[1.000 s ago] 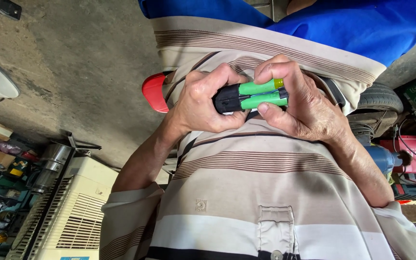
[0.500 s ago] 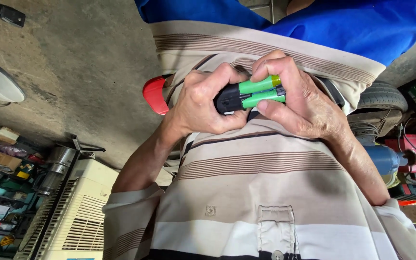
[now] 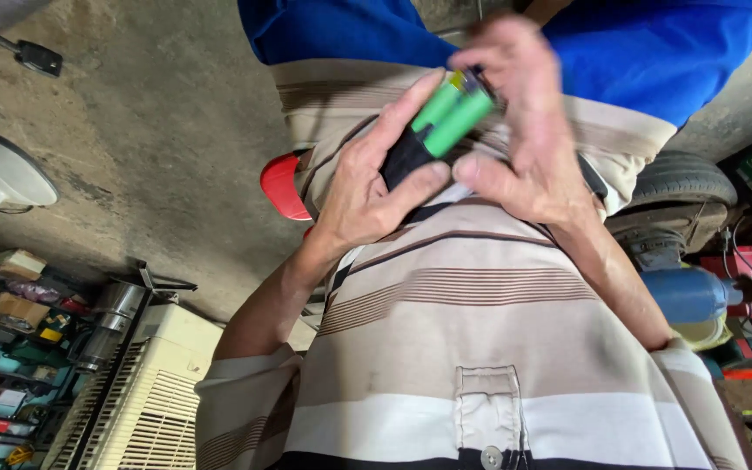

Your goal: The person holds a small green circuit board and inserts it into a black cylindrical casing. They then use a yellow screwdriver to tighten a screw on the casing to secure the assembly.

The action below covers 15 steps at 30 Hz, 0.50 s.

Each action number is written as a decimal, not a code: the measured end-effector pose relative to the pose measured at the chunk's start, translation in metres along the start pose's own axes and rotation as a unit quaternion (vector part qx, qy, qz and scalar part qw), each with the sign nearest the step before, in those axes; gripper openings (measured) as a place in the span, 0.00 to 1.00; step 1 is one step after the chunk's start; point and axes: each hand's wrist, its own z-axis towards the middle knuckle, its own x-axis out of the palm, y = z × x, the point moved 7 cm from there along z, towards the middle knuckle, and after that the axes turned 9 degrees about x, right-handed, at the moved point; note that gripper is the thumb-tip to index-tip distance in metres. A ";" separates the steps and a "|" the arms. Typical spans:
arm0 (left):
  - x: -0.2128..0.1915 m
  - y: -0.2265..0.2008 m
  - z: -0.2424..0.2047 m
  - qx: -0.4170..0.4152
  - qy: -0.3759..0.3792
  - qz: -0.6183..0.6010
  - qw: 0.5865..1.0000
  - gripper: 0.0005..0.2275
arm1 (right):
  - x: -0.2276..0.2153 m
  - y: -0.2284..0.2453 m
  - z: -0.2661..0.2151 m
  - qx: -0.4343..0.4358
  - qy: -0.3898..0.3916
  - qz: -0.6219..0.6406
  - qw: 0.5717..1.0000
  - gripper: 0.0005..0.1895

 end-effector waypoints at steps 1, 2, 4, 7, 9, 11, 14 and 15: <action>-0.003 0.006 -0.001 -0.032 -0.008 -0.014 0.999 0.29 | -0.010 -0.006 -0.004 -0.022 -0.070 -0.050 0.996 0.48; -0.007 0.012 -0.003 -0.063 -0.016 -0.028 0.998 0.29 | -0.019 -0.012 -0.010 -0.045 -0.140 -0.099 0.984 0.64; -0.006 0.008 -0.001 -0.059 -0.034 -0.030 0.997 0.30 | -0.010 0.000 -0.009 -0.059 -0.122 -0.211 0.968 0.68; 0.001 -0.007 0.006 -0.040 -0.052 0.011 0.998 0.31 | -0.003 0.023 -0.003 -0.087 -0.135 -0.325 0.932 0.62; 0.009 -0.014 0.005 -0.029 -0.060 0.060 0.996 0.31 | -0.002 0.034 -0.002 -0.108 -0.162 -0.319 0.928 0.53; 0.013 -0.024 0.002 0.019 -0.109 0.115 0.987 0.34 | -0.001 0.037 -0.003 -0.108 -0.157 -0.264 0.945 0.52; 0.009 -0.032 0.007 -0.024 -0.084 0.065 0.994 0.39 | 0.000 0.059 -0.004 -0.149 -0.136 -0.201 0.959 0.47; 0.005 -0.035 0.010 -0.022 -0.085 0.066 0.994 0.39 | -0.001 0.054 -0.003 -0.152 -0.136 -0.202 0.958 0.47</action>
